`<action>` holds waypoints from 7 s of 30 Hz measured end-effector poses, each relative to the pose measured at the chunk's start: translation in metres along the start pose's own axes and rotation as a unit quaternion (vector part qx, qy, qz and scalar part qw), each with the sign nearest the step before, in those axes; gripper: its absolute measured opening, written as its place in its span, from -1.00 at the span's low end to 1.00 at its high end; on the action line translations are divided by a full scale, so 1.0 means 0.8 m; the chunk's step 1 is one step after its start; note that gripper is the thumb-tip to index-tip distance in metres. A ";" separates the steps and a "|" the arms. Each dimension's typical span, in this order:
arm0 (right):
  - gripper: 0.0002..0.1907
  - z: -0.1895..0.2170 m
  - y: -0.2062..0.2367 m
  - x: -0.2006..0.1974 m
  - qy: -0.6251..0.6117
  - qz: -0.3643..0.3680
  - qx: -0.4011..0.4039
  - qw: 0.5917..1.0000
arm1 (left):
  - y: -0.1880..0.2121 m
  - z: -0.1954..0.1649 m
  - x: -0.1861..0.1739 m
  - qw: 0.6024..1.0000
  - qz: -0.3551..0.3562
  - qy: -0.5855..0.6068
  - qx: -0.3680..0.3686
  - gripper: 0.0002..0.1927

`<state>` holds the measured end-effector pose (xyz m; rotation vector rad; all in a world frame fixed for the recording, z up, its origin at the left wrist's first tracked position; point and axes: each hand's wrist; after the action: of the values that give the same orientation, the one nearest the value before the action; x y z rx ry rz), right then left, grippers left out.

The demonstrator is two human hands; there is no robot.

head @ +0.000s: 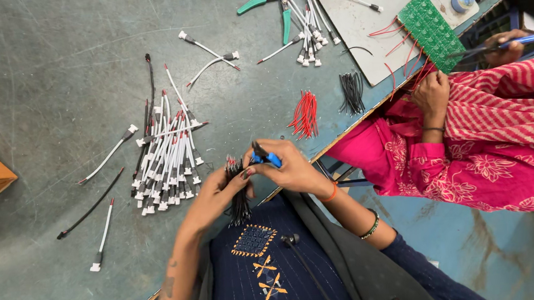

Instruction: The person strips insulation from the ends of red and black wires using pliers. They handle bundles of wires, separate individual wires, and place the stripped ends on the table. A second person works nearby on a circuit board.

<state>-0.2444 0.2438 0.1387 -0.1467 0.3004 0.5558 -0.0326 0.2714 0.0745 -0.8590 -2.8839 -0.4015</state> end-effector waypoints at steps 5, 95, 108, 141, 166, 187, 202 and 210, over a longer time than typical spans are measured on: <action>-0.91 0.002 0.003 0.018 0.000 -0.027 0.031 0.999 | 0.018 -0.020 -0.019 0.979 -0.025 -0.203 0.003 -0.69; -0.84 -0.023 -0.013 0.058 -0.258 -0.165 0.148 0.940 | 0.008 0.010 0.011 0.977 -0.179 0.067 0.096 -0.76; -0.85 -0.021 -0.011 0.071 -0.212 -0.176 0.048 0.960 | 0.002 0.039 0.015 0.944 -0.208 0.231 0.114 -0.80; -0.85 -0.021 0.009 -0.024 -0.100 -0.295 0.092 0.946 | 0.143 0.056 -0.055 0.840 -0.434 -0.314 -0.086 -0.67; -0.74 -0.009 0.021 0.028 -0.038 -0.143 0.074 0.986 | 0.022 0.025 0.024 0.974 -0.158 0.156 -0.037 -0.77; -0.69 0.007 -0.019 0.040 0.034 -0.114 0.039 0.992 | 0.016 -0.004 -0.009 0.971 -0.144 0.191 -0.016 -0.78; -0.81 -0.024 -0.018 0.049 -0.131 -0.126 0.143 0.973 | 0.018 0.000 -0.014 0.975 -0.147 0.168 -0.011 -0.73; -0.80 -0.002 -0.029 0.045 -0.121 -0.130 0.150 0.973 | 0.017 -0.005 -0.020 0.966 -0.192 0.171 0.027 -0.79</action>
<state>-0.2033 0.2419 0.1267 0.1721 0.1215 0.2602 -0.0113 0.2731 0.0785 -0.1864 -2.7053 -0.4494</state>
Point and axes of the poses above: each hand's wrist, its own y-axis away from the middle knuckle, its own x-axis out of the palm, z = x × y, and after that the axes turned 3 degrees about z, right-handed
